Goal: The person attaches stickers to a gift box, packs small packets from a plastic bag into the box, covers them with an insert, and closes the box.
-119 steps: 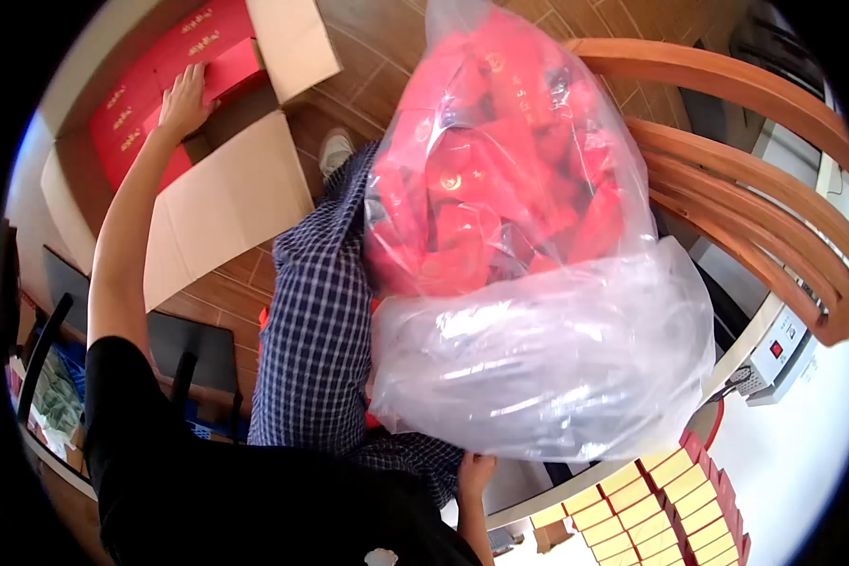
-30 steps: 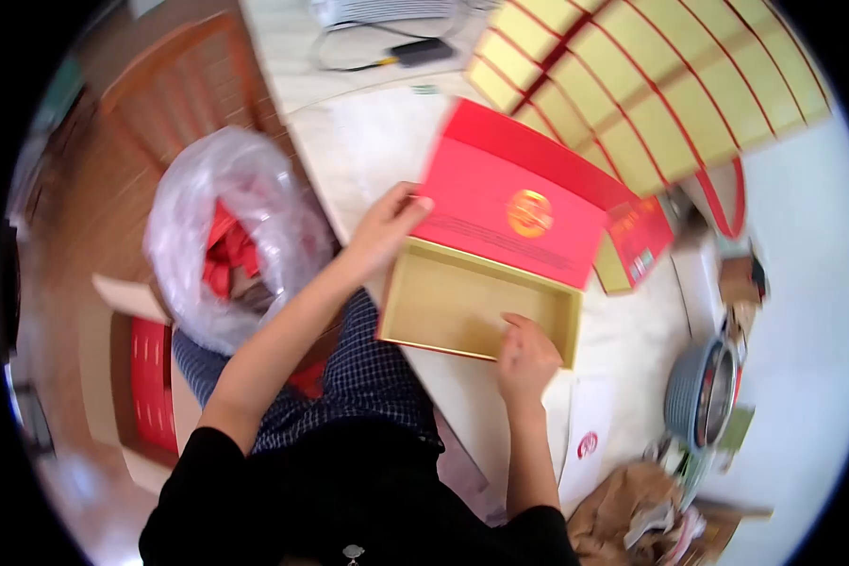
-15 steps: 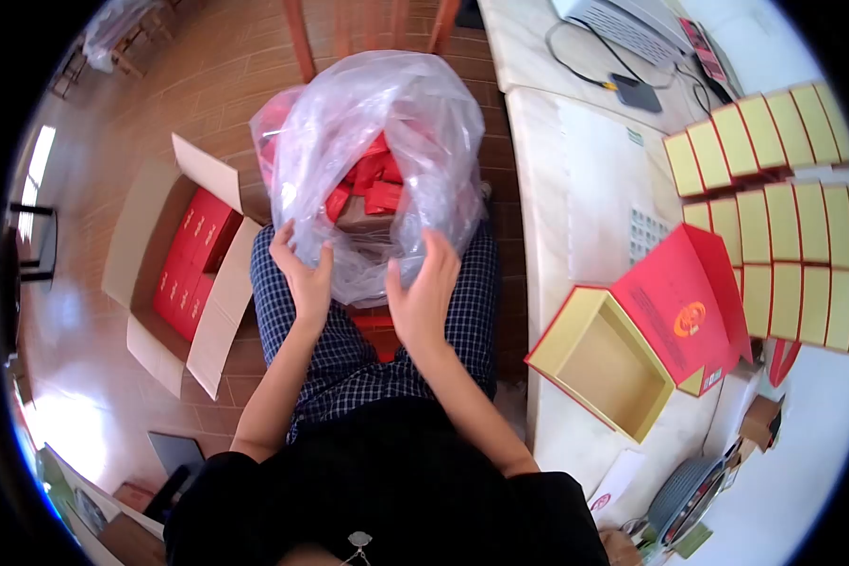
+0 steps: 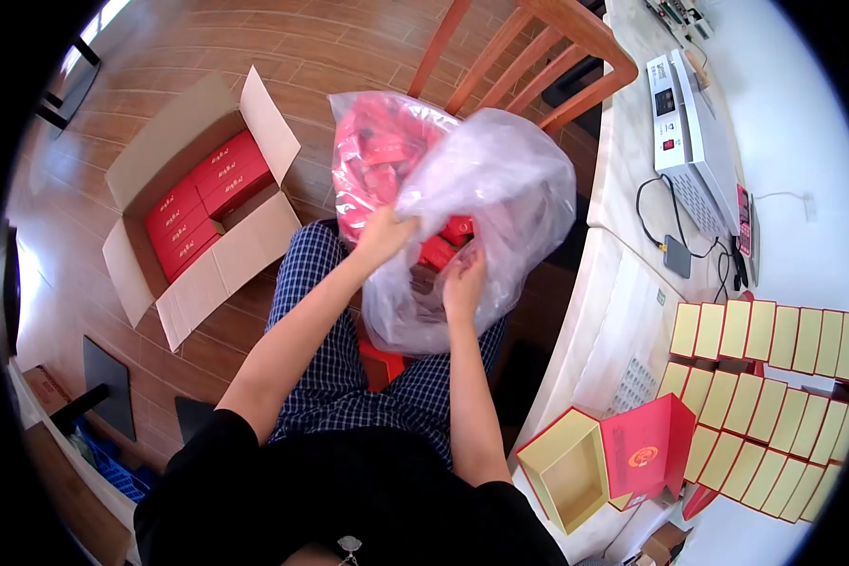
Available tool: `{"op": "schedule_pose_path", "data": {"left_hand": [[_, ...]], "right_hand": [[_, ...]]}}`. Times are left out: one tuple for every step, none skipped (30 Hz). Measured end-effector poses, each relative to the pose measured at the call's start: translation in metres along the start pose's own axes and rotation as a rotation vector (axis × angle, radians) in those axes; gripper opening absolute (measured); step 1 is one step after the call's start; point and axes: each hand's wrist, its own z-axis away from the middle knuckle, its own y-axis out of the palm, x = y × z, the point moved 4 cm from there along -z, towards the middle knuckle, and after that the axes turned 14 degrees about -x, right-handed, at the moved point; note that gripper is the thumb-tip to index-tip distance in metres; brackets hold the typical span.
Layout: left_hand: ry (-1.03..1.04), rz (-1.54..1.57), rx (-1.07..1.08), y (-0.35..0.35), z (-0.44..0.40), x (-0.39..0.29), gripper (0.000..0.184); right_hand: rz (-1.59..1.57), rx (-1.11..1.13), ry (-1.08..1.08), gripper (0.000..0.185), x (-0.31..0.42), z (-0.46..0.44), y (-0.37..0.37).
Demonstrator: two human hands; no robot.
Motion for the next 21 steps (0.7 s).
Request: {"op": "schedule_pose_path", "data": {"left_hand": [[-0.015,0.159,0.106,0.002,0.015,-0.024,0.041],[-0.033,0.314,0.216,0.004,0.041,-0.047,0.032],[0.061,0.361,0.302,0.004,0.070,-0.066,0.030],[0.156,0.408,0.391,0.003,0.098,-0.080,0.028],[0.244,0.379,0.480,0.000,0.125,-0.087,0.029],[0.333,0.351,0.572,-0.004,0.143,-0.088,0.030],[0.335,0.348,0.589,-0.004,0.144,-0.079,0.030],[0.290,0.487,0.497,-0.010,0.140,-0.066,0.030],[0.240,0.619,0.411,-0.016,0.135,-0.053,0.031],[0.011,0.680,0.265,-0.023,0.115,-0.037,0.022],[-0.188,0.718,0.144,-0.036,0.099,-0.029,0.020],[-0.200,0.803,-0.024,-0.042,0.078,-0.017,0.021],[-0.225,0.774,-0.101,-0.045,0.058,-0.003,0.025],[-0.244,0.746,-0.182,-0.048,0.040,0.012,0.030],[-0.100,0.617,-0.257,-0.048,0.026,0.026,0.035],[0.045,0.487,-0.332,-0.049,0.014,0.044,0.041],[0.111,0.261,-0.382,-0.052,0.000,0.073,0.055],[0.118,0.252,-0.381,-0.054,-0.001,0.083,0.055],[0.097,0.103,-0.430,-0.059,0.004,0.090,0.059],[0.075,-0.045,-0.479,-0.062,0.011,0.097,0.063],[0.090,0.002,-0.488,-0.064,0.024,0.091,0.064]], "right_hand": [[-0.088,-0.020,0.052,0.055,-0.005,-0.001,-0.010],[-0.228,-0.043,0.123,0.056,-0.021,-0.002,-0.013],[-0.282,-0.064,0.180,0.055,-0.035,-0.001,-0.019],[-0.310,-0.081,0.228,0.055,-0.048,0.000,-0.026],[-0.315,-0.098,0.261,0.054,-0.061,0.001,-0.031],[-0.294,-0.109,0.276,0.054,-0.073,0.002,-0.035],[-0.242,-0.121,0.263,0.053,-0.081,0.005,-0.042],[-0.165,-0.138,0.223,0.053,-0.090,0.005,-0.049],[-0.086,-0.159,0.175,0.052,-0.097,0.005,-0.054],[-0.003,-0.173,0.134,0.052,-0.112,0.001,-0.052],[0.017,-0.211,0.082,0.050,-0.043,0.011,-0.066],[0.055,-0.195,0.068,0.048,-0.054,0.012,-0.061],[0.124,-0.178,0.029,0.046,-0.046,0.015,-0.057],[0.191,-0.158,-0.013,0.044,-0.035,0.018,-0.051],[0.167,-0.158,0.030,0.044,-0.036,0.019,-0.043],[0.141,-0.156,0.071,0.044,-0.037,0.020,-0.034],[0.125,-0.149,0.104,0.048,-0.040,0.020,-0.027],[0.116,-0.152,0.109,0.048,-0.037,0.020,-0.023],[-0.060,-0.096,0.261,0.054,-0.036,0.022,-0.019],[-0.236,-0.036,0.411,0.061,-0.033,0.026,-0.014],[-0.250,-0.028,0.500,0.083,-0.023,0.028,-0.016]]}}
